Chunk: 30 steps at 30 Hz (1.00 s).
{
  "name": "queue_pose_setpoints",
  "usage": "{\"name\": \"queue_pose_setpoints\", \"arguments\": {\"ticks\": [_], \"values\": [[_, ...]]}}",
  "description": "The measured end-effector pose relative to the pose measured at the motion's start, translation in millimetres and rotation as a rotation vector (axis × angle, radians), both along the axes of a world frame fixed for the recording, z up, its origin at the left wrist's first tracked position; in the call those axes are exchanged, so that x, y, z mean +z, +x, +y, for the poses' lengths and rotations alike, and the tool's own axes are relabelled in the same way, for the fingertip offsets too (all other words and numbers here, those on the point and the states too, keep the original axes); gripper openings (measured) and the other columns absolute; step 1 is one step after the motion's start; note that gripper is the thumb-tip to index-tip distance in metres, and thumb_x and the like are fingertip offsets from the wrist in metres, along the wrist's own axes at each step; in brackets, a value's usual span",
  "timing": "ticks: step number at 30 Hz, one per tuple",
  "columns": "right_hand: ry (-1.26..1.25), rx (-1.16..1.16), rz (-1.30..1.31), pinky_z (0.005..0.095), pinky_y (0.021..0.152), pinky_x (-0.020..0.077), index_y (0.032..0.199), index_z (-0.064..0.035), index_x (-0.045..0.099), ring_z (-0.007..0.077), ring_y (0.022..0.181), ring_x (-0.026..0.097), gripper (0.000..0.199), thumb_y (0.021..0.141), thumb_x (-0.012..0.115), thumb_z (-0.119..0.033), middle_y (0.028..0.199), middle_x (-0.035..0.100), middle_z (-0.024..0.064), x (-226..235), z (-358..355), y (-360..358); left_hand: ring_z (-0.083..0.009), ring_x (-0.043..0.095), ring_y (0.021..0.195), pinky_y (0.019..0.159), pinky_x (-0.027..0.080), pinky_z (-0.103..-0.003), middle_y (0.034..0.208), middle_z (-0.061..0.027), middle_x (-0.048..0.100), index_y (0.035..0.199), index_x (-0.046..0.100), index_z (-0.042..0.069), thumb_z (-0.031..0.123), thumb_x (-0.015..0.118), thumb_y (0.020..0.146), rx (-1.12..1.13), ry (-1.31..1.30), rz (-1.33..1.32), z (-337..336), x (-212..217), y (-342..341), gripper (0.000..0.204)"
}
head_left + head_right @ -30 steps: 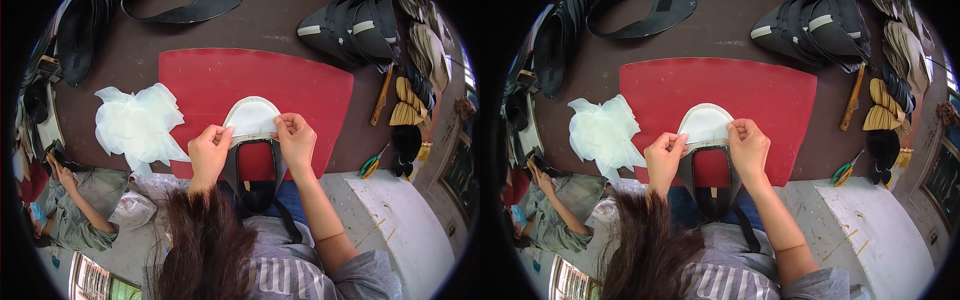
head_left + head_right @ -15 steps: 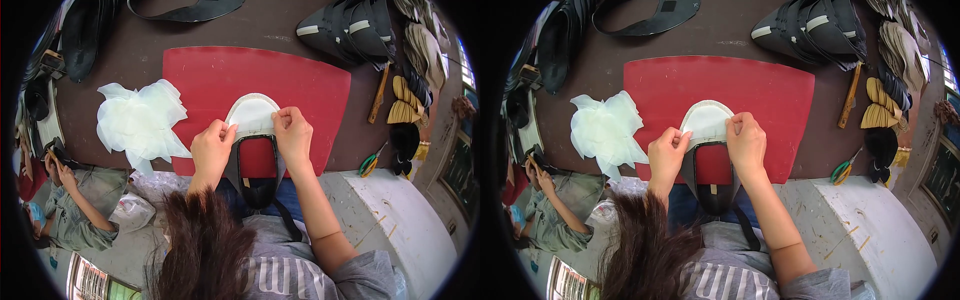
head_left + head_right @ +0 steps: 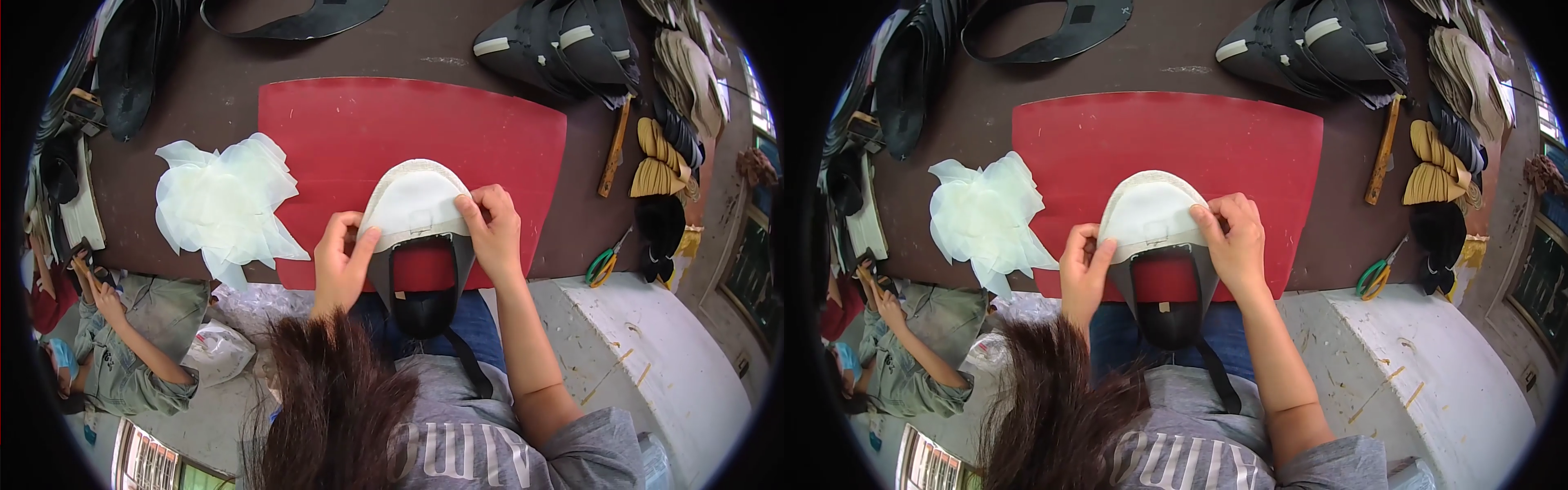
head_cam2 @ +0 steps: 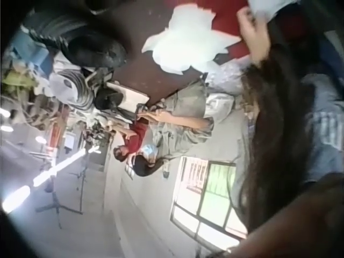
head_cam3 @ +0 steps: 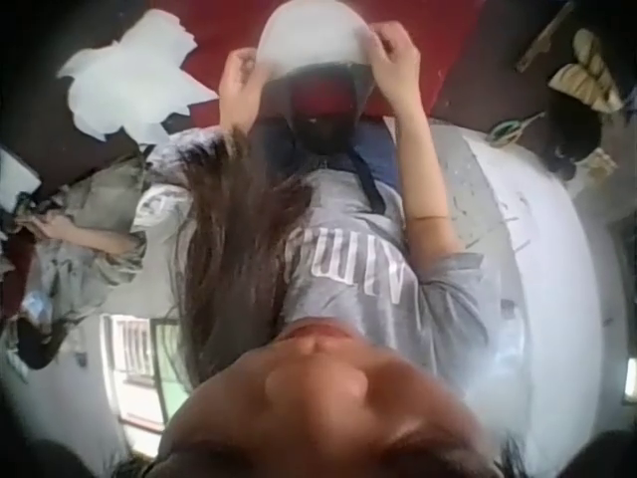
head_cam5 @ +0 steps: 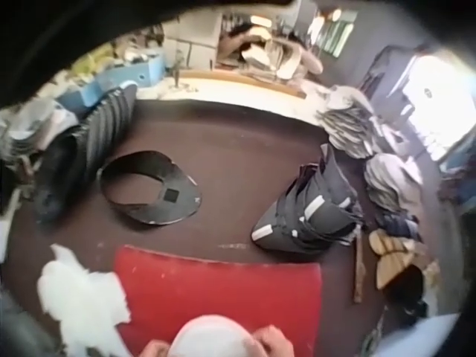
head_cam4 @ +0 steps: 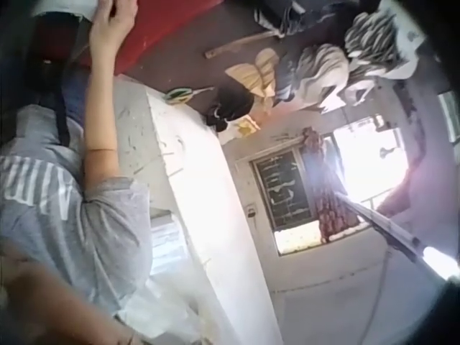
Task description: Assembling shoe components by placing liners inside shoe uppers.
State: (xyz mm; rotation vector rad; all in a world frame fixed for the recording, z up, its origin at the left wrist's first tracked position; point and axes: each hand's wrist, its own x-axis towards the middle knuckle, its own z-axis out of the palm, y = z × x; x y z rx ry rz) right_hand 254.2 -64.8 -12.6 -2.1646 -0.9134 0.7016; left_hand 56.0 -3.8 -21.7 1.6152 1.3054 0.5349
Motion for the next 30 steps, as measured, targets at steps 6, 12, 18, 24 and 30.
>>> {"name": "queue_pose_setpoints", "arguments": {"ticks": [6, 12, 18, 24, 30], "values": [[-0.049, -0.071, 0.64, 0.0196, 0.058, 0.0398, 0.095, 0.0007, 0.065, 0.0077, 0.063, 0.049, 0.018, 0.088, 0.063, -0.016, 0.077, 0.06, 0.0023, 20.4, 0.4, 17.6, -0.0092, 0.054, 0.074, 0.069, 0.043, -0.019, 0.087, -0.0046, 0.06, 0.105, 0.054, 0.0, 0.014, 0.058, 0.092, 0.203, -0.662, -0.542, 2.7, 1.8, -3.8, 0.02], [-0.027, -0.071, 0.881, 0.0173, 0.062, 0.0449, 0.101, 0.0039, 0.064, 0.0085, 0.068, 0.056, 0.02, 0.09, 0.06, -0.013, 0.082, 0.064, 0.0065, 18.7, 5.0, 25.3, -0.0087, 0.056, 0.079, 0.073, 0.045, -0.017, 0.096, -0.0095, 0.063, 0.118, 0.051, -0.003, 0.012, 0.056, 0.094, 0.204, -0.784, -0.654, 4.5, -3.6, -2.3, 0.029], [0.024, -0.027, 1.205, 0.0224, 0.068, 0.0504, 0.107, 0.0053, 0.061, 0.015, 0.072, 0.062, 0.031, 0.084, 0.068, -0.015, 0.086, 0.067, 0.0111, 11.0, -25.4, 33.1, -0.0097, 0.058, 0.08, 0.072, 0.047, -0.019, 0.1, -0.011, 0.064, 0.119, 0.054, -0.004, 0.011, 0.054, 0.094, 0.327, -0.89, -0.936, 15.3, 10.6, 3.9, 0.03], [-0.258, 0.199, 1.086, 0.0217, 0.062, 0.0456, 0.103, 0.001, 0.061, 0.0093, 0.066, 0.053, 0.029, 0.078, 0.072, -0.009, 0.083, 0.063, 0.0029, 68.3, -55.8, 70.3, -0.0125, 0.06, 0.078, 0.072, 0.048, -0.02, 0.101, -0.0112, 0.064, 0.117, 0.055, -0.005, 0.014, 0.05, 0.096, 0.13, -0.865, -1.086, 47.1, 8.2, 8.8, 0.029], [-0.278, 0.31, 0.687, 0.0195, 0.055, 0.0378, 0.088, 0.0011, 0.062, 0.0068, 0.062, 0.044, 0.024, 0.072, 0.076, -0.009, 0.074, 0.057, -0.001, 113.7, -45.6, 101.3, -0.0153, 0.061, 0.078, 0.071, 0.048, -0.021, 0.102, -0.0113, 0.064, 0.117, 0.055, -0.003, 0.02, 0.045, 0.097, -0.146, -0.542, -0.671, 78.5, 24.3, 51.3, 0.033]]}}
